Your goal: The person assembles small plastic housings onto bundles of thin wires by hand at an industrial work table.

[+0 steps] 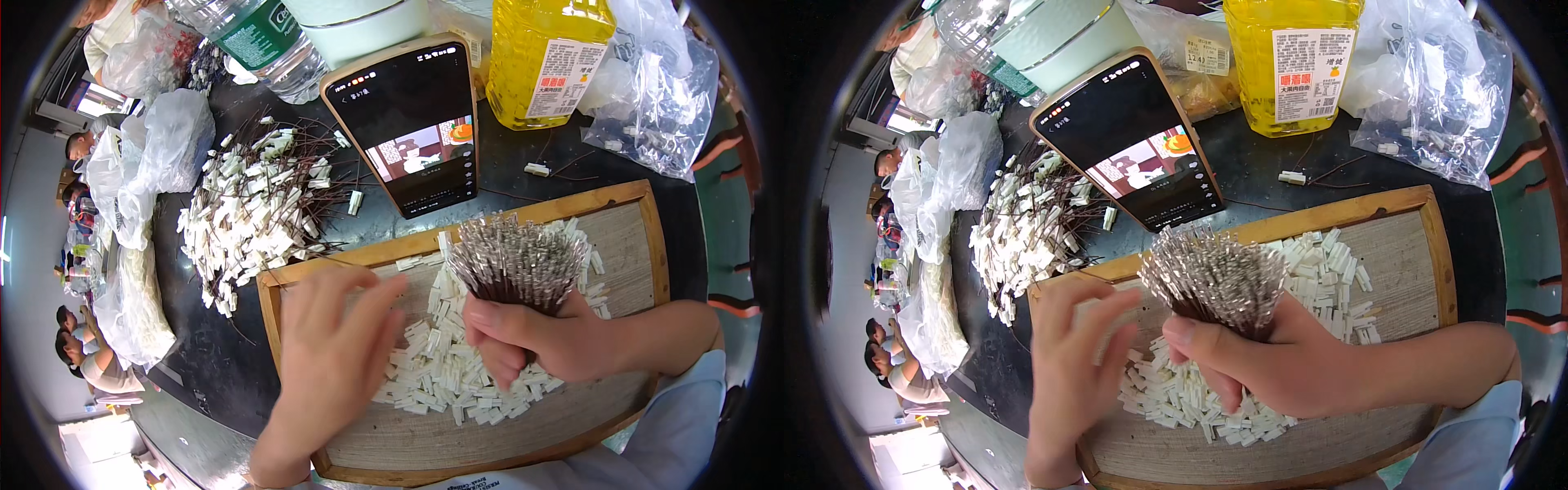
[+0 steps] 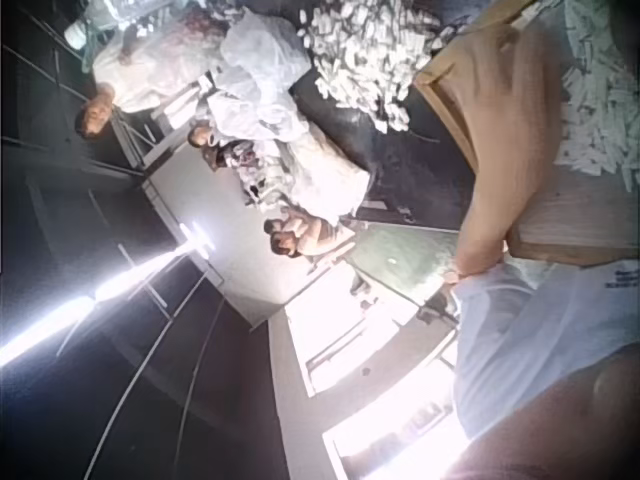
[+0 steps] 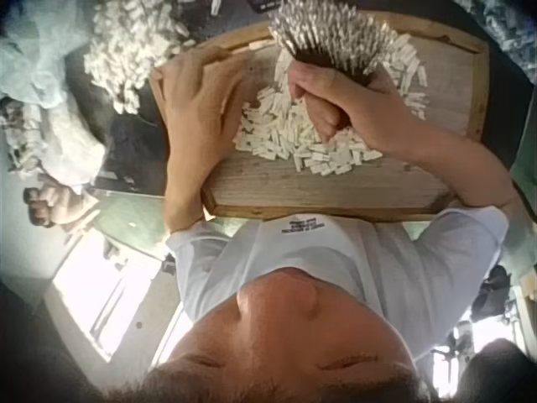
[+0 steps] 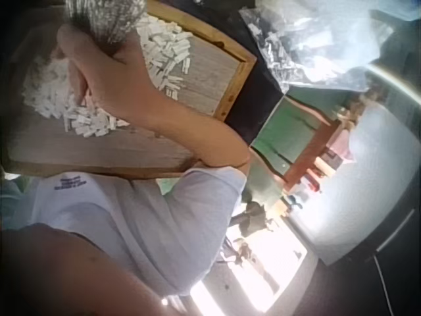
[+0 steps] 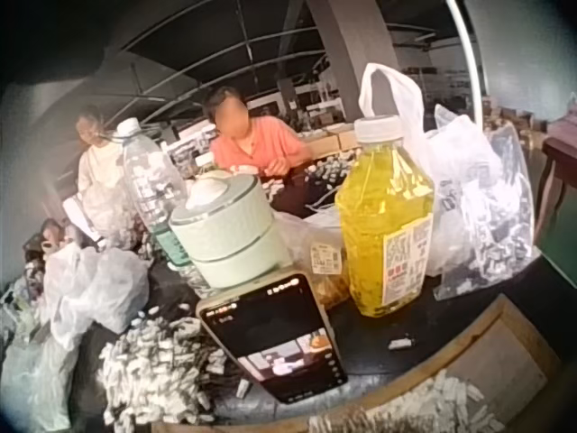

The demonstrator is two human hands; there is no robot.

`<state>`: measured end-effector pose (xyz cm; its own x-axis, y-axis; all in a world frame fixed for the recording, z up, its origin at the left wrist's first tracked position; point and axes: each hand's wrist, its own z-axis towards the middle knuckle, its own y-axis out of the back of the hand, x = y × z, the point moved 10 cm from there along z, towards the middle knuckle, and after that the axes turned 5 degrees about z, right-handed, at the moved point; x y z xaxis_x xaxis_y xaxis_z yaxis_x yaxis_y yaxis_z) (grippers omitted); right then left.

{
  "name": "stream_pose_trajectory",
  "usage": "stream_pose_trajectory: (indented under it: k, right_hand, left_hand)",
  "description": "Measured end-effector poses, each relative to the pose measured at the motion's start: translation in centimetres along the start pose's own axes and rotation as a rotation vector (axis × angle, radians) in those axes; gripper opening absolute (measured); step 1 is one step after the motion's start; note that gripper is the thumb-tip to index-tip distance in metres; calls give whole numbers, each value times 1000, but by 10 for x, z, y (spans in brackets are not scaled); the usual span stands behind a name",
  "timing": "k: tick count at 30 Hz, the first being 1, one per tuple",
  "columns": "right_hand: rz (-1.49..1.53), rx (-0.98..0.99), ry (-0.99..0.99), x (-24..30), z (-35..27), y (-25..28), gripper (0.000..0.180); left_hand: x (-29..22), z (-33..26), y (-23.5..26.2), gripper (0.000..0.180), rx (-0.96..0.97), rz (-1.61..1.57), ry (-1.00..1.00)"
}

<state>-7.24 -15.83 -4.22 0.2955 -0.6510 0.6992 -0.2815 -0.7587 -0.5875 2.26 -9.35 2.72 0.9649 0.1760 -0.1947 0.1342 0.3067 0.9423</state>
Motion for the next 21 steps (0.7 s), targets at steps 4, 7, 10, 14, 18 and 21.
stream_pose_trajectory:
  k: [4,7,10,14,18,21]
  right_hand:
    - [96,204,114,3,4,-16,28]
    - [221,219,167,2,8,-25,27]
    - [335,201,60,-2,5,-23,28]
    - [208,123,-154,-15,1,-17,30]
    - [-27,9,-138,-16,3,-6,30]
    - [-95,-25,-125,-18,3,-2,28]
  left_hand:
    - [-6,1,-24,38,86,75,-42]
    - [-6,2,-28,38,91,95,-40]
    - [-8,2,-30,37,98,99,-38]
    - [-11,1,-22,27,88,142,-47]
    - [-9,-2,-20,23,69,108,-101]
    - [-12,-6,-26,25,111,18,-149]
